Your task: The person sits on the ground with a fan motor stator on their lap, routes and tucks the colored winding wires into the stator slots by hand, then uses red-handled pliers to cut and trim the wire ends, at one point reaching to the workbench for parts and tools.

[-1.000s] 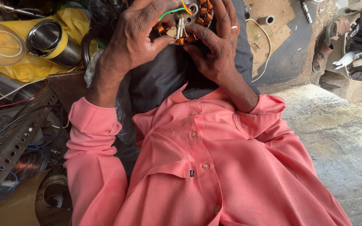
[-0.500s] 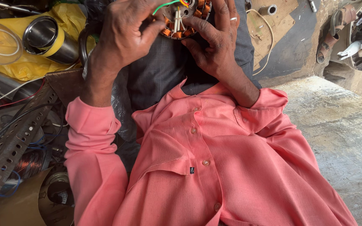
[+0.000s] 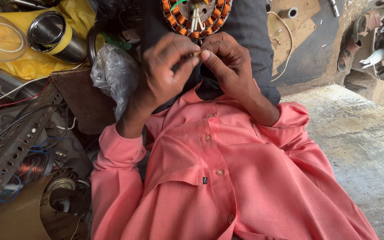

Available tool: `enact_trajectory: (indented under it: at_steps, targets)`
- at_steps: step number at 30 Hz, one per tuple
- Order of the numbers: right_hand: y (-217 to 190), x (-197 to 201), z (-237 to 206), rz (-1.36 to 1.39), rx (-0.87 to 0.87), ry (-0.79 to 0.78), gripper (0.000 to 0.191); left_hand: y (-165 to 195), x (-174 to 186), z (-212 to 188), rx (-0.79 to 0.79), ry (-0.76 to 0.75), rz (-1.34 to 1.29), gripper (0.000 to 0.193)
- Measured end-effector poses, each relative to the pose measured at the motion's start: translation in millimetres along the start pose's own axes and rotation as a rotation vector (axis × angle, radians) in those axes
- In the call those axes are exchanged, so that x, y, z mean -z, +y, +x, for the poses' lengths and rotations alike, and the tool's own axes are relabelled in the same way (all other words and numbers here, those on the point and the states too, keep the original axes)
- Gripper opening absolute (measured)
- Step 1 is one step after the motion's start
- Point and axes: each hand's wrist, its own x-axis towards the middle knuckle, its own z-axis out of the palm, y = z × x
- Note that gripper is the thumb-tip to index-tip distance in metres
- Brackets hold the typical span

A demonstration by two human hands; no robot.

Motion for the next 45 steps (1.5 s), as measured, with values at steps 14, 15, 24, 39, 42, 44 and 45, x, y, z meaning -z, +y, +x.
enact_trajectory:
  at_steps: [14, 15, 24, 39, 42, 44, 45]
  targets:
    - [1, 1, 1, 0.102, -0.012, -0.062, 0.008, -3, -2, -8, -0.146, 0.068, 0.13, 0.028]
    - [1, 0, 0, 0.071, 0.01, -0.056, 0.008, -3, -2, -9, -0.109, 0.07, 0.111, 0.026]
    - [7, -3, -5, 0.017, 0.07, 0.016, 0.006, -2, -9, -13, 0.013, 0.109, 0.036, 0.019]
    - [0, -5, 1, -0.305, 0.37, 0.069, 0.011, -8, -19, -15, -0.124, 0.122, 0.207, 0.014]
    - [2, -5, 2, -0.482, 0.475, 0.088, 0.013, -6, -16, -14, -0.094, 0.058, 0.213, 0.014]
    - [5, -4, -2, -0.534, 0.424, 0.06, 0.012, -4, -14, -12, -0.093, 0.057, 0.198, 0.017]
    - [7, -4, -3, -0.335, 0.291, 0.046, 0.011, -3, -14, -11, -0.099, 0.08, 0.176, 0.02]
